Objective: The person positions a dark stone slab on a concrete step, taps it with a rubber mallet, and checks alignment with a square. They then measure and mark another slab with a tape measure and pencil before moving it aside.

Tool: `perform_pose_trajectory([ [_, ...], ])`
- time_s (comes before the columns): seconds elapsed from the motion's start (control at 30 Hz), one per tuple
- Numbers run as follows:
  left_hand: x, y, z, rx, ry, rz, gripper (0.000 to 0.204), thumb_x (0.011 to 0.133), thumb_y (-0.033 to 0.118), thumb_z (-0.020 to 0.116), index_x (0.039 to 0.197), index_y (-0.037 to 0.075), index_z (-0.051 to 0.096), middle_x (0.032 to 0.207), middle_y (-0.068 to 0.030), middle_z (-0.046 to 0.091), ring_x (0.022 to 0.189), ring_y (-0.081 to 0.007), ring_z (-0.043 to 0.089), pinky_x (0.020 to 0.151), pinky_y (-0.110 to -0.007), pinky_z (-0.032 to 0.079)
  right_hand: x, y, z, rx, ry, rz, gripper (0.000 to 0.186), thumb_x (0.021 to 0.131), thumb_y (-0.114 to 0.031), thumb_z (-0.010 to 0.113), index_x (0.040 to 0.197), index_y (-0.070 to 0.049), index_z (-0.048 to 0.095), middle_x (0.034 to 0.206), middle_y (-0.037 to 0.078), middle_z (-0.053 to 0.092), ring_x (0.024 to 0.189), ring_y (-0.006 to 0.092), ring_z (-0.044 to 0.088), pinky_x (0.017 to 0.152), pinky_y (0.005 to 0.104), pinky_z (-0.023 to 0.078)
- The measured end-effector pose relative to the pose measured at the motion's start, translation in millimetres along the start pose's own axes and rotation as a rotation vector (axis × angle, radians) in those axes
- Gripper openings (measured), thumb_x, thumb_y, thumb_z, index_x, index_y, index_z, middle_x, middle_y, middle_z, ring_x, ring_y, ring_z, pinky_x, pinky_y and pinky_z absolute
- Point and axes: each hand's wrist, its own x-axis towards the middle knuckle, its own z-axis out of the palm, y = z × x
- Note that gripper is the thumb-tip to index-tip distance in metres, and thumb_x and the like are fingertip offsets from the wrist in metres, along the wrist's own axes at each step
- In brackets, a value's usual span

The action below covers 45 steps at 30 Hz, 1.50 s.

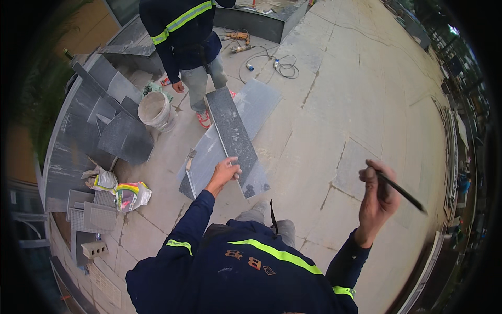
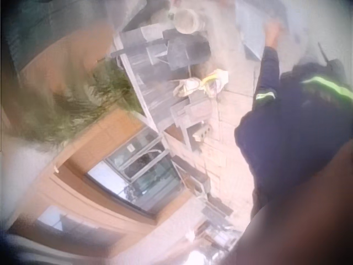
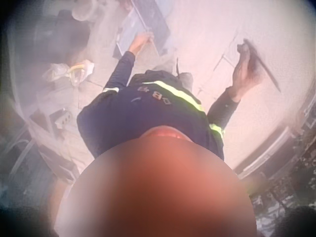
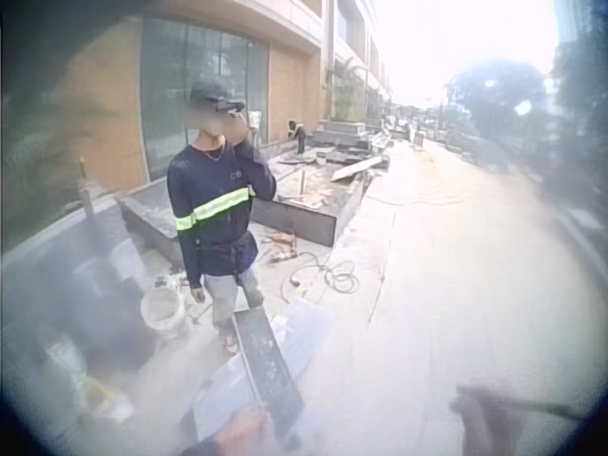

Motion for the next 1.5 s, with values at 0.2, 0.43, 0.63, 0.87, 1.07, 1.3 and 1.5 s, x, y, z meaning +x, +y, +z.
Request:
perform_pose_trajectory([
  [0.2, 89, 171, 35, 0.021, 0.260, 0.410, 0.060, 0.101, 0.014, 0.071, 0.156, -0.001, 0.056, 0.099, -0.0106, 0.080, 0.072, -0.0130, 0.070, 0.070, -0.030, 0.059, -118, 278, -36, -0.027, -0.249, 0.720, 0.030, 0.114, -0.026, 0.065, 0.100, 0.000, 0.066, 0.077, 0.004, 0.062, 0.072, 0.0098, 0.056, 0.064, 0.0298, 0.046],
  [0.43, 139, 228, 180, 0.019, 0.377, 0.397, 0.064, 0.096, 0.013, 0.069, 0.157, 0.000, 0.054, 0.094, -0.0129, 0.081, 0.069, -0.0171, 0.074, 0.068, -0.033, 0.059, -263, 449, -164, -0.723, -0.899, 0.854, 0.037, 0.110, -0.035, 0.057, 0.119, -0.003, 0.072, 0.098, 0.022, 0.075, 0.097, 0.0430, 0.072, 0.085, 0.0557, 0.056],
  [0.63, 181, 312, 247, 0.003, 0.515, 0.377, 0.064, 0.096, 0.010, 0.067, 0.158, 0.000, 0.054, 0.095, -0.0129, 0.081, 0.070, -0.0171, 0.074, 0.068, -0.033, 0.059, -129, 543, -233, 0.131, -0.944, 1.316, 0.025, 0.115, -0.032, 0.051, 0.113, -0.009, 0.061, 0.082, 0.007, 0.065, 0.074, 0.0156, 0.060, 0.068, 0.0337, 0.049],
  [0.87, 192, 259, 360, 0.171, 0.231, 0.289, 0.051, 0.100, 0.014, 0.068, 0.148, -0.001, 0.063, 0.100, -0.0104, 0.079, 0.078, -0.0147, 0.072, 0.074, -0.031, 0.059, -104, 584, -231, -0.039, -0.653, 1.108, 0.031, 0.112, -0.028, 0.054, 0.099, -0.001, 0.061, 0.086, 0.011, 0.068, 0.078, 0.0218, 0.063, 0.072, 0.0391, 0.053],
  [1.07, 156, 127, 418, 0.029, 0.145, 0.071, 0.041, 0.101, 0.013, 0.070, 0.140, -0.001, 0.069, 0.099, -0.0087, 0.078, 0.080, -0.0138, 0.071, 0.074, -0.030, 0.059, 64, 594, -291, 0.192, -0.708, 1.177, 0.024, 0.113, -0.027, 0.062, 0.107, -0.005, 0.070, 0.095, 0.003, 0.073, 0.085, 0.0127, 0.068, 0.078, 0.0293, 0.054],
  [1.3, 111, 87, 457, 0.050, -0.036, 0.049, 0.044, 0.105, 0.029, 0.069, 0.142, 0.004, 0.069, 0.113, -0.0130, 0.081, 0.093, -0.0220, 0.077, 0.079, -0.036, 0.061, 102, 534, -144, 0.289, -0.594, 1.155, 0.031, 0.116, -0.028, 0.061, 0.126, -0.001, 0.071, 0.117, 0.007, 0.075, 0.108, 0.0176, 0.072, 0.097, 0.0327, 0.057],
  [1.5, 120, 29, 428, -0.552, -0.020, -0.132, 0.046, 0.116, 0.041, 0.060, 0.150, 0.011, 0.061, 0.137, -0.0128, 0.067, 0.122, -0.0227, 0.067, 0.091, -0.045, 0.065, -3, 434, 43, 0.502, -0.806, 1.156, 0.034, 0.119, -0.030, 0.050, 0.139, -0.006, 0.062, 0.123, 0.006, 0.068, 0.113, 0.0167, 0.067, 0.093, 0.0311, 0.056],
])
